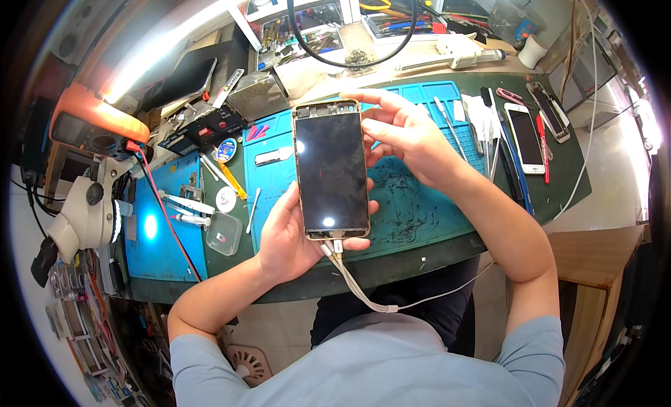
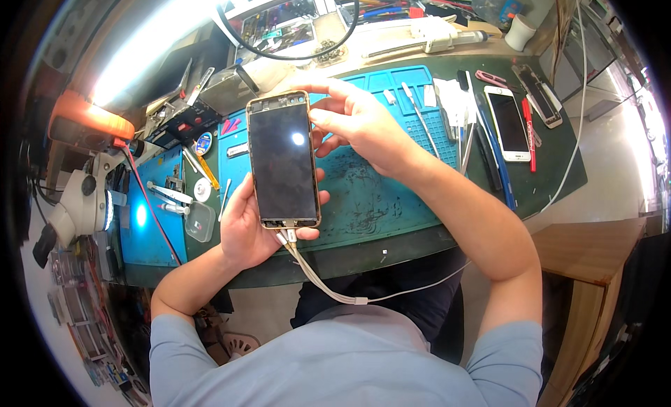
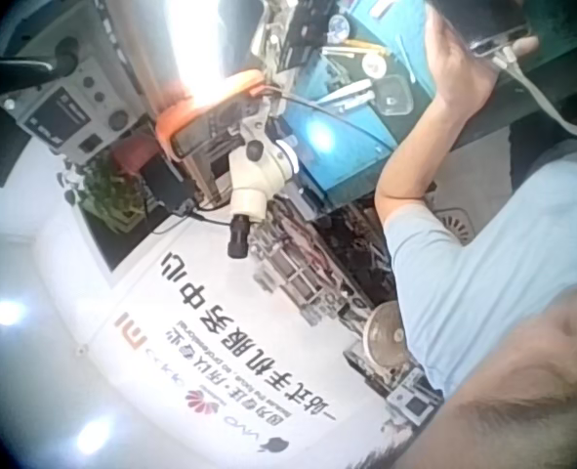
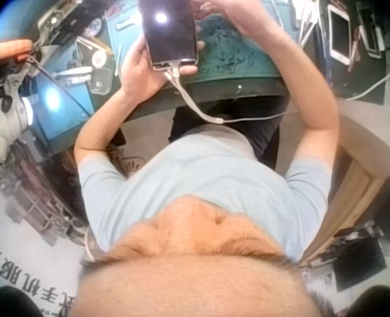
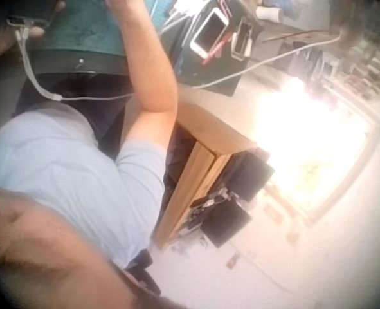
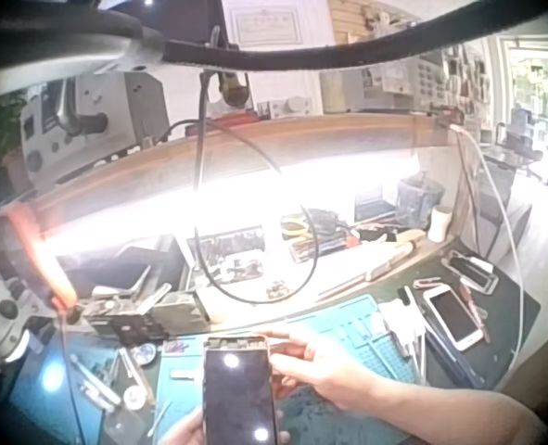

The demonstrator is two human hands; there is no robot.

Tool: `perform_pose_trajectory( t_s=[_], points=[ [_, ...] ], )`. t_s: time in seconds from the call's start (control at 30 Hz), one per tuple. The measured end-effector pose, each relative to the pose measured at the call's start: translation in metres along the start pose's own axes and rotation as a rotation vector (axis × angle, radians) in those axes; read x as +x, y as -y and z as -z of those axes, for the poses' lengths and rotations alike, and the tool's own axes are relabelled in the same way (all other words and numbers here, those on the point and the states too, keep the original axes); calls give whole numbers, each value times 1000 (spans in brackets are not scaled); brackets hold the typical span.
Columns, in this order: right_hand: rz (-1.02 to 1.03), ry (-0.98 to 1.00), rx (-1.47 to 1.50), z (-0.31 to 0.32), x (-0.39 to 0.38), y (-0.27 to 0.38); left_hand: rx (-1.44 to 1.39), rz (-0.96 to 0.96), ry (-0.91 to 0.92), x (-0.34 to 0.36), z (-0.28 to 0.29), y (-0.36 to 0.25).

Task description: The person disassembles a smartphone, removes the back cover, and manipulates internal components. They then handle a small circuit board and a packaged SIM card adapter, placing them on the workbench.

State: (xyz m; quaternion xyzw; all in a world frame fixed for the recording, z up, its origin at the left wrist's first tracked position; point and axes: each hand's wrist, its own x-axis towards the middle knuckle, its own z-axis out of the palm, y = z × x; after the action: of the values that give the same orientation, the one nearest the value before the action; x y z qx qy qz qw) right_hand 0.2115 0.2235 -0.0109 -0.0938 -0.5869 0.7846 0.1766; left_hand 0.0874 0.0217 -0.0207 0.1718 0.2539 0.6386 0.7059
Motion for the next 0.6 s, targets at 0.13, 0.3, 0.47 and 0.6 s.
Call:
perform_pose_trajectory(
  t_s=[0.13, 0.3, 0.47, 0.6],
  points=[
    [-8, 10, -11, 2, 0, 0, -3, 3, 6, 1, 1, 0],
    [-17, 14, -10, 2, 1, -2, 20, 10, 41, -2, 1, -1],
    [-31, 3, -9, 2, 0, -3, 11, 34, 28, -1, -1, 1],
    [-45, -11, -21, 2, 0, -2, 6, 32, 26, -1, -1, 1]
  ],
)
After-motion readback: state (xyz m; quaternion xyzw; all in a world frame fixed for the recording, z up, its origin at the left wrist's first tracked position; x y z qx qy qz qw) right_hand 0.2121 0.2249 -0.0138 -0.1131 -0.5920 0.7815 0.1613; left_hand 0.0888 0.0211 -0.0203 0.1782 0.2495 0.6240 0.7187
